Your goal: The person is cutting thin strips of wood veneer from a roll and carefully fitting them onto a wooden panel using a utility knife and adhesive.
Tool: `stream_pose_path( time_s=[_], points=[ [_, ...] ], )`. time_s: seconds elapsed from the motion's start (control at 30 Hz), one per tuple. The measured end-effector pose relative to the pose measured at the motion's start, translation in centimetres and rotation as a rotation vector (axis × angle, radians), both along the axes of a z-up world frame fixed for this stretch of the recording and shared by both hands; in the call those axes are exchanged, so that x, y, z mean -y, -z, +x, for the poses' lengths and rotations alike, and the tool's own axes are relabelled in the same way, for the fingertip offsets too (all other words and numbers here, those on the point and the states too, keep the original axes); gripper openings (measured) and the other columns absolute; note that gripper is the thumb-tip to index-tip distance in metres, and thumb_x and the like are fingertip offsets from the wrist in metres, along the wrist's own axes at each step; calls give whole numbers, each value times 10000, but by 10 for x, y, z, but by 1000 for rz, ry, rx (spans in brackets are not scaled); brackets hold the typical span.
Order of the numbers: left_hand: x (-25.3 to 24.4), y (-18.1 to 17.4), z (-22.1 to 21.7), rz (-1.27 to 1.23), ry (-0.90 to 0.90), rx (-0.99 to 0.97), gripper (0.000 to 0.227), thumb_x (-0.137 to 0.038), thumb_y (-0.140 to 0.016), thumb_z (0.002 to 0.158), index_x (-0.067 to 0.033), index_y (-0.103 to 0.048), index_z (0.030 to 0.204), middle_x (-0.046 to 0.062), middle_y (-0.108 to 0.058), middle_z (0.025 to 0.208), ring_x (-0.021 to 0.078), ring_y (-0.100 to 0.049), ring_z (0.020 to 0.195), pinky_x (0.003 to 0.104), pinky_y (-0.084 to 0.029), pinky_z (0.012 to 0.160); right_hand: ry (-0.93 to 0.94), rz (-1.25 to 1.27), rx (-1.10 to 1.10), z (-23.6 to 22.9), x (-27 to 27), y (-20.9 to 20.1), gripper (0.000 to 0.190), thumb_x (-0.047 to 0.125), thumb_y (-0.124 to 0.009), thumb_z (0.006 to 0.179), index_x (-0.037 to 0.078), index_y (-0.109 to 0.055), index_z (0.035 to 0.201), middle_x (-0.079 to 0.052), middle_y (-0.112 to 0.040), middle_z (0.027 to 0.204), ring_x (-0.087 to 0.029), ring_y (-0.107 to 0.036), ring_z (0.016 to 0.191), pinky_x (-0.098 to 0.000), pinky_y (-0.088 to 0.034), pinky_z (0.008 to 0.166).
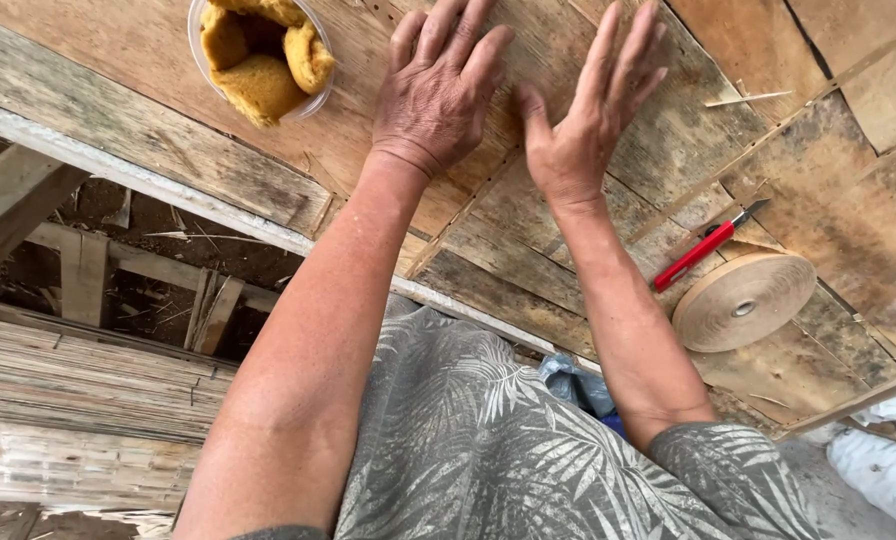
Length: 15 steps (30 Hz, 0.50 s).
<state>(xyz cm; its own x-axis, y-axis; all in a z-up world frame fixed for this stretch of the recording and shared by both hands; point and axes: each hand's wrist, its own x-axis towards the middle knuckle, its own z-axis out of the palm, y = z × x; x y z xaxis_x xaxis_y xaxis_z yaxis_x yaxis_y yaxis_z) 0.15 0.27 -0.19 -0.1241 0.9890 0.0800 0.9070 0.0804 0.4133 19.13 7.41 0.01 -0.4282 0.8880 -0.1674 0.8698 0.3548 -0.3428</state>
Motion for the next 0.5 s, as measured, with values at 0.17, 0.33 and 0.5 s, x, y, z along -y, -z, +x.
stream_pose_path(
  time_s=[0.17, 0.33, 0.5],
  points=[
    [-1, -1, -1, 28, -9, -11, 295, -246, -651, 1074, -156, -655, 1355, 103, -495, 1529, 302, -443, 1375, 470, -314, 1117, 78, 37, -58, 12, -6, -1, 898, 786, -386, 1092, 277, -65, 1758, 38, 66, 1822, -242, 26, 1750, -725, 6, 1428],
    [-1, -2, -1, 3, -25, 33, 322, -280, -619, 1065, -153, -641, 1360, 96, -492, 1529, 311, -443, 1379, 489, -320, 1123, 8, 2, 8, -2, 12, -8, 1015, 771, -561, 1084, 177, -75, 1749, -70, 90, 1798, -319, 37, 1725, -721, -12, 1405],
    [0, -3, 3, -95, 8, 32, 532, -549, -653, 1066, -149, -614, 1414, 116, -431, 1563, 326, -404, 1414, 509, -302, 1140, 74, -40, 10, 13, 11, -15, 1170, 815, -721, 1008, 171, -85, 1749, -80, 88, 1792, -335, 49, 1714, -744, -32, 1378]
  ],
)
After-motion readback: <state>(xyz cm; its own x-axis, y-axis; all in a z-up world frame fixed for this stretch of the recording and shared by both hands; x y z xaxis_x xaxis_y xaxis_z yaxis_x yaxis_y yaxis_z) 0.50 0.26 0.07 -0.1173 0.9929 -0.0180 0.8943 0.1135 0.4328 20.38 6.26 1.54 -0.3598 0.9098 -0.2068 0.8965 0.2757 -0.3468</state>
